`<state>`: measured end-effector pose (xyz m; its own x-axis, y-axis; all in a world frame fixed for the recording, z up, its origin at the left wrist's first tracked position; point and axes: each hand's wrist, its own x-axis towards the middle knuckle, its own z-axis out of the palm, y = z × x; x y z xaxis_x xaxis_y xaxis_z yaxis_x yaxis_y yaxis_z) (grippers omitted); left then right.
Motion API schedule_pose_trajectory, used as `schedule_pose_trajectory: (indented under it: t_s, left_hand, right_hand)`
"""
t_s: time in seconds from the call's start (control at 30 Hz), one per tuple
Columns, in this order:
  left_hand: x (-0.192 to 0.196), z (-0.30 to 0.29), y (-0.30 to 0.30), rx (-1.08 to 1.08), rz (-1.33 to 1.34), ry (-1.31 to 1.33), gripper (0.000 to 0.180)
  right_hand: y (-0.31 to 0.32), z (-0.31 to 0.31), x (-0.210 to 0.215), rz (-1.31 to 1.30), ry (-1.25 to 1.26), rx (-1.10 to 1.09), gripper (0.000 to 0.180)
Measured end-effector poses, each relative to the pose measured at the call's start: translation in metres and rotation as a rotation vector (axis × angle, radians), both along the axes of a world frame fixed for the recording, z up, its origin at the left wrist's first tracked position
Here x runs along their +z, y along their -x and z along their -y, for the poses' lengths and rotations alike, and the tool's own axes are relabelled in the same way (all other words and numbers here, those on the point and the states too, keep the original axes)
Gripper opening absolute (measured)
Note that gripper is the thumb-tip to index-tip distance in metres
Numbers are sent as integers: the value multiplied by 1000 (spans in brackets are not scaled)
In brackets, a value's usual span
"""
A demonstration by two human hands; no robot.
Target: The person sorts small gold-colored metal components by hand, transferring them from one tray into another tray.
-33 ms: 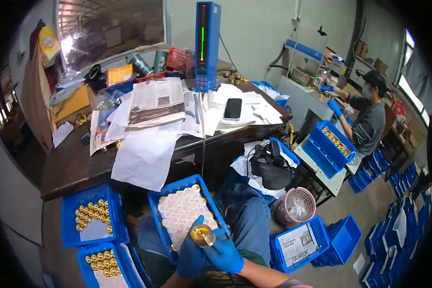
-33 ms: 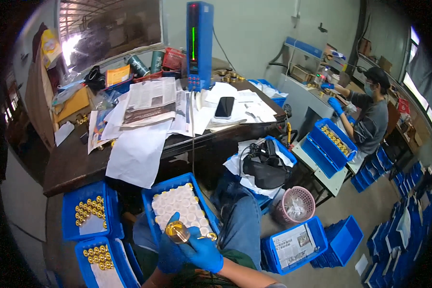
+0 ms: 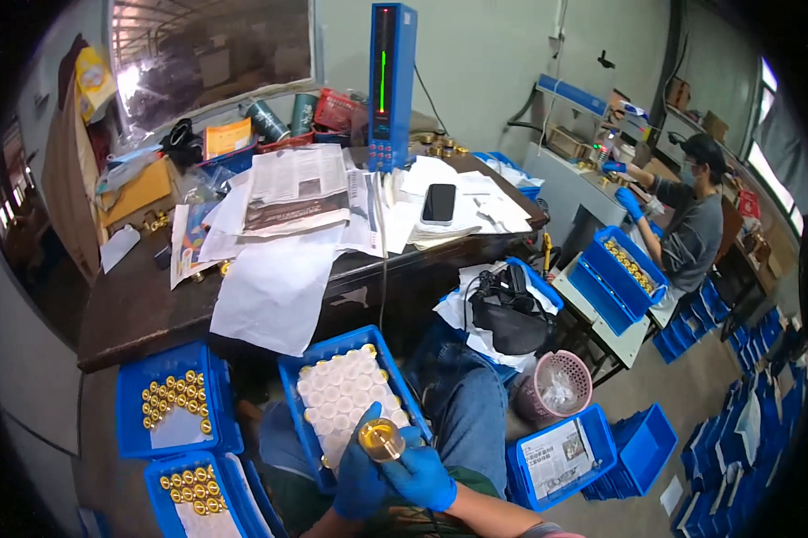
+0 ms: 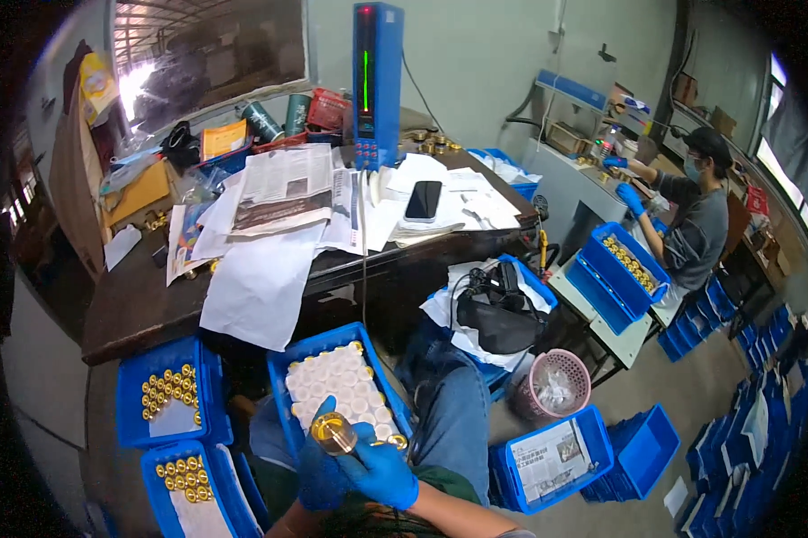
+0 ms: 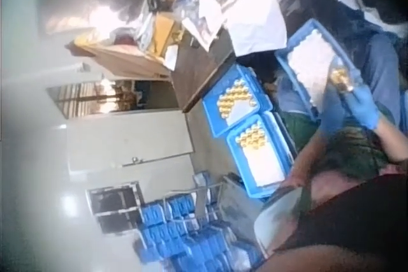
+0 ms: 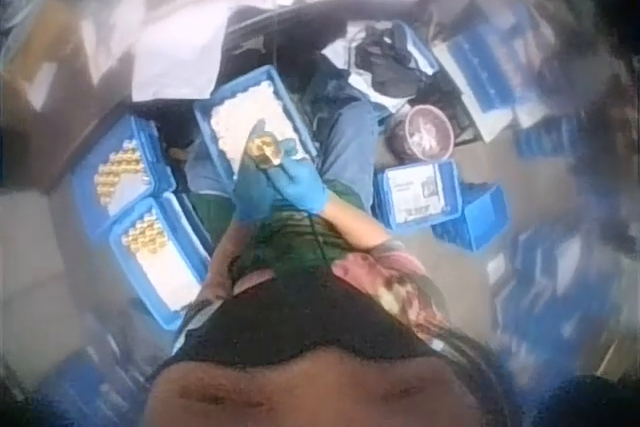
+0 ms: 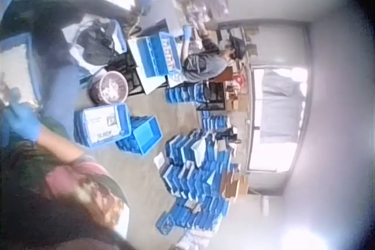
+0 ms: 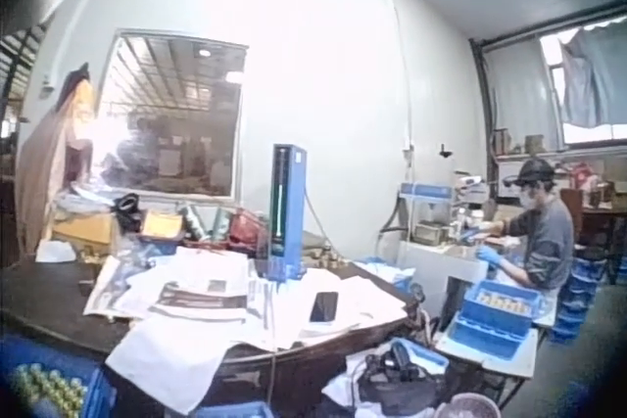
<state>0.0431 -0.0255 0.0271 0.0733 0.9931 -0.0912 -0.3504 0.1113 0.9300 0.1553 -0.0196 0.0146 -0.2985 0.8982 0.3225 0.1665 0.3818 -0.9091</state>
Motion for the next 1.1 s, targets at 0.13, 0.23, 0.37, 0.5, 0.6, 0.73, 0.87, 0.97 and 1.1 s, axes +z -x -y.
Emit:
schedule_pose_trajectory:
  t_s: [0.13,0.23,0.37,0.5,0.6,0.73,0.87,0.97,1.1]
  left_hand:
    - [-2,5,-4,52,45,-123,46]
    - [14,8,-16,144,-39,-139,56]
    - [0,14,-10,232,-3,-194,74]
    - [2,22,14,275,92,-85,57]
    - [-7,22,47,378,171,-51,58]
    - [10,52,128,574,-343,-74,48]
    - [-56,134,223,1031,-1108,23,49]
    - [-77,183,277,1047,-1285,142,73]
    - [-100,196,303,977,-1320,557,75]
  right_hand:
    - [-6,2,-5,110,-8,17,28]
    - [-5,8,3,52,-11,-5,32]
    - [1,6,-7,68,-87,32,35]
    - [25,6,-14,183,228,156,25]
    - [25,4,-47,324,-89,257,17]
    - [20,6,-29,377,274,386,19]
    - [24,6,-23,114,704,256,25]
    - [18,10,-19,94,701,261,25]
    - [10,12,-20,82,699,264,27]
